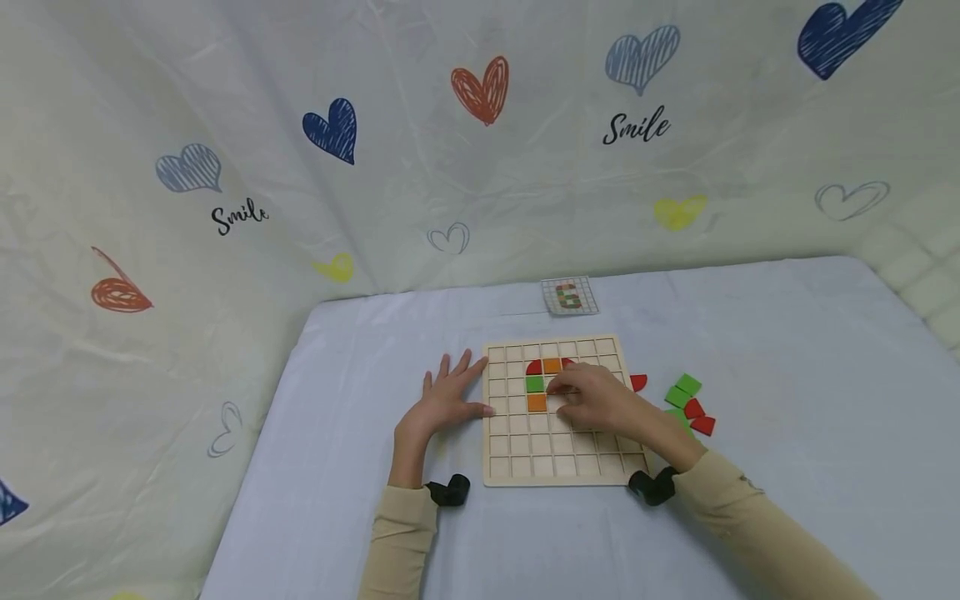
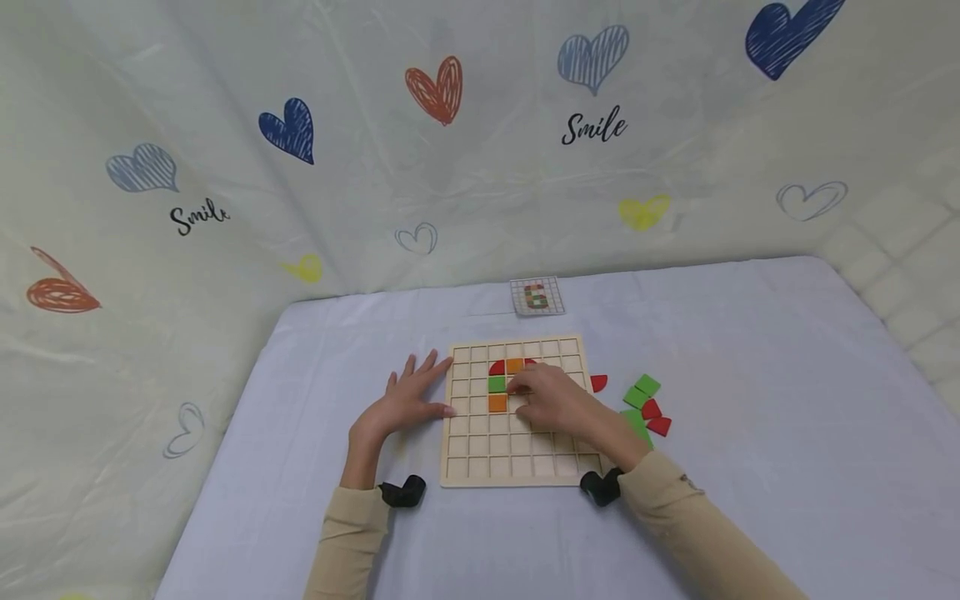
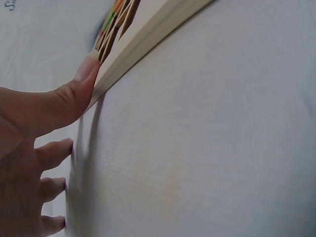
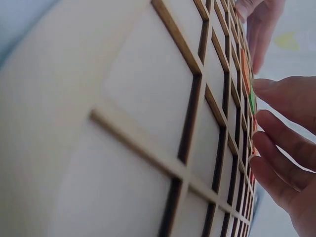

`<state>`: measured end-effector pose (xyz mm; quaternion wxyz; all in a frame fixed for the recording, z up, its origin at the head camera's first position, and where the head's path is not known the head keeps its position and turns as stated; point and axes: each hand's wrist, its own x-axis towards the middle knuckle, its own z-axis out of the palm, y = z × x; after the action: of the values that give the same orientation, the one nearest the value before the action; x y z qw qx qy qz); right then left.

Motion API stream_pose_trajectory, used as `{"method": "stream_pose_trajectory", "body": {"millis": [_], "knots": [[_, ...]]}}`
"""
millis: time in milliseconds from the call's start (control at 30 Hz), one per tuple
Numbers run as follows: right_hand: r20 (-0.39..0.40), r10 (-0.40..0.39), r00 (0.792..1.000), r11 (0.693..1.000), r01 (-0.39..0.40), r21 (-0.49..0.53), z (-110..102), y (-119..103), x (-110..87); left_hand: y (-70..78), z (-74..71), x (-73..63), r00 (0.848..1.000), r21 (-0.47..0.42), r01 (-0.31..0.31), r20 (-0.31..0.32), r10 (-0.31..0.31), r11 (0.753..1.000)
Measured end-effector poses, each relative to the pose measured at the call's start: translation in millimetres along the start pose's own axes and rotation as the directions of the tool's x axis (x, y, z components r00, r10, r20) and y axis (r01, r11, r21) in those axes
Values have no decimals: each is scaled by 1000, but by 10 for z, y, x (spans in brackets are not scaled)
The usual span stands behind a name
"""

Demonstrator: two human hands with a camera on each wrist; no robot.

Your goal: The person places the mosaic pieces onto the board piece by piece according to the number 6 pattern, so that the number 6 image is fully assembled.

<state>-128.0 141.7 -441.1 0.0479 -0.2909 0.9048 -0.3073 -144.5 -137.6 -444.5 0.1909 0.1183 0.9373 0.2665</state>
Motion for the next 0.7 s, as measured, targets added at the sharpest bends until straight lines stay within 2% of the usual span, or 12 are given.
{"method": "stream_pose_trajectory", "body": {"millis": [233, 700], "knots": [[-42, 20, 999, 1000, -20, 1, -81, 91, -143, -2, 15, 6, 1000, 6, 6, 1, -6, 1000], [-76, 102, 992, 995, -103, -9, -266, 245, -442, 24, -5, -18, 1000, -4, 1, -2, -1, 1000]]}}
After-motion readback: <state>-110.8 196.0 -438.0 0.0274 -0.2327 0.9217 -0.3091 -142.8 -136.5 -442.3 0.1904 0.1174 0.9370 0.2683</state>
